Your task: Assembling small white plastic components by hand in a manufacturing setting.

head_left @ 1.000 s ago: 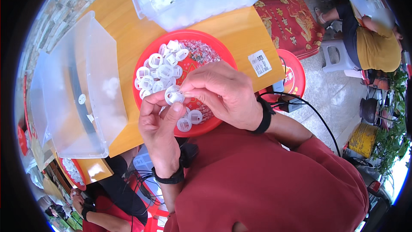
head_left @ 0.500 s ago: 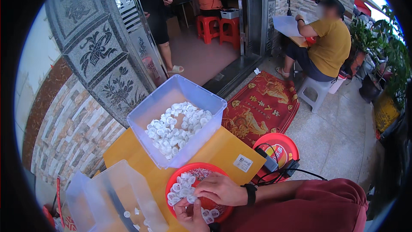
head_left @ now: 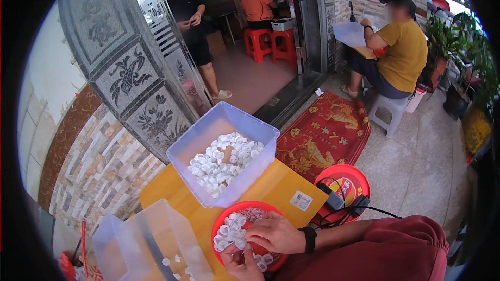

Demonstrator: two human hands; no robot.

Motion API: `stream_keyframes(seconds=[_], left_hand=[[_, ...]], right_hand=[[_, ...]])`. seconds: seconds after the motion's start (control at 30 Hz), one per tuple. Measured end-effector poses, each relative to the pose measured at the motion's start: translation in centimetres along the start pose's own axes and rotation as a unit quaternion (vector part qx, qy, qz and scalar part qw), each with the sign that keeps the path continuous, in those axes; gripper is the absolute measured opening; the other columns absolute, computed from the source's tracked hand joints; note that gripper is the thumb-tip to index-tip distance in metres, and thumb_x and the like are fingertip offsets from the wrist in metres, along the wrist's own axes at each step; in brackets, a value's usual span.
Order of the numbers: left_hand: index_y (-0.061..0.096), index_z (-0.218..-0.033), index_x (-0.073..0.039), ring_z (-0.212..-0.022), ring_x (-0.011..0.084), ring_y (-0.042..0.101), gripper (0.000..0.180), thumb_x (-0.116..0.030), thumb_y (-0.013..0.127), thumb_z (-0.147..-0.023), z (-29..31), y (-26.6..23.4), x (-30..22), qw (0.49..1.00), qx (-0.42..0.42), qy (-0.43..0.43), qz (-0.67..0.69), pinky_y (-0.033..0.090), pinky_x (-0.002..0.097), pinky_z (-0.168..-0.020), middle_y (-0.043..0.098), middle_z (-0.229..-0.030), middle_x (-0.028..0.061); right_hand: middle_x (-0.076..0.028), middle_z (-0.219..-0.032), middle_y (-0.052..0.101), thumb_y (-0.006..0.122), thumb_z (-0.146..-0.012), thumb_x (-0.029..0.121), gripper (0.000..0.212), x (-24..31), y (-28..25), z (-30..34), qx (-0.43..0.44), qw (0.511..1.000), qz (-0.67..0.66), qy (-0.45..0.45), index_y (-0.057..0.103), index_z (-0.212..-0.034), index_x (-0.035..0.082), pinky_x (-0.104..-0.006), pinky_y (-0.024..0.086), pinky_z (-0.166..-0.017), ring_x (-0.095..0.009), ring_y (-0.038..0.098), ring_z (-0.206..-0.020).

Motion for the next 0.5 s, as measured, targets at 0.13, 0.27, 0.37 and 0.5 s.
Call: stream_keyframes(seconds=[0.13,0.27,0.37,0.5], left_hand=[[0.056,-0.111,0.002,-0.092,0.0157,0.062,0.026,0.006,0.063,-0.087,0.2,-0.1,0.1,1.0,0.0,0.001,-0.004,0.052,0.028,-0.081,0.064,-0.101,0.0105],[0.056,-0.112,0.003,-0.092,0.0166,0.062,0.026,0.004,0.063,-0.088,0.7,0.3,-0.3,1.0,0.02,0.009,0.006,0.052,0.0281,-0.081,0.063,-0.102,0.0108],[0.055,-0.113,0.003,-0.091,0.0176,0.063,0.025,0.003,0.062,-0.088,1.2,1.1,-2.3,0.998,0.001,-0.023,-0.064,0.052,0.0286,-0.08,0.063,-0.102,0.0112],[0.056,-0.113,0.005,-0.093,0.0196,0.063,0.025,0.004,0.061,-0.089,0.8,0.8,-1.1,0.996,0.005,-0.015,-0.09,0.052,0.0292,-0.081,0.064,-0.103,0.0138]], right_hand=[[-0.001,-0.083,0.066,0.066,-0.087,0.019,0.008,-0.7,0.0,0.4,0.005,0.998,-0.023,0.054,0.065,-0.091,0.012,-0.0354,0.044,-0.077,-0.02,0.064,-0.077],[0.0,-0.081,0.068,0.069,-0.085,0.018,0.008,0.1,-0.1,0.5,0.013,0.999,0.024,0.03,0.067,-0.09,0.013,-0.0343,0.045,-0.076,-0.018,0.065,-0.075],[0.0,-0.08,0.068,0.07,-0.084,0.018,0.008,0.0,-0.1,0.6,0.016,0.999,0.021,0.038,0.068,-0.089,0.013,-0.0347,0.045,-0.077,-0.018,0.065,-0.075],[-0.001,-0.081,0.069,0.07,-0.084,0.02,0.009,-0.9,0.2,0.6,0.024,0.998,-0.019,0.049,0.069,-0.089,0.013,-0.0349,0.046,-0.078,-0.018,0.066,-0.076]])
Point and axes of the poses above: each hand's wrist, its own z-axis away from the middle knuckle, its own y-axis out of the palm, x = y × z, the point moved 7 cm from there along -z, towards the middle knuckle
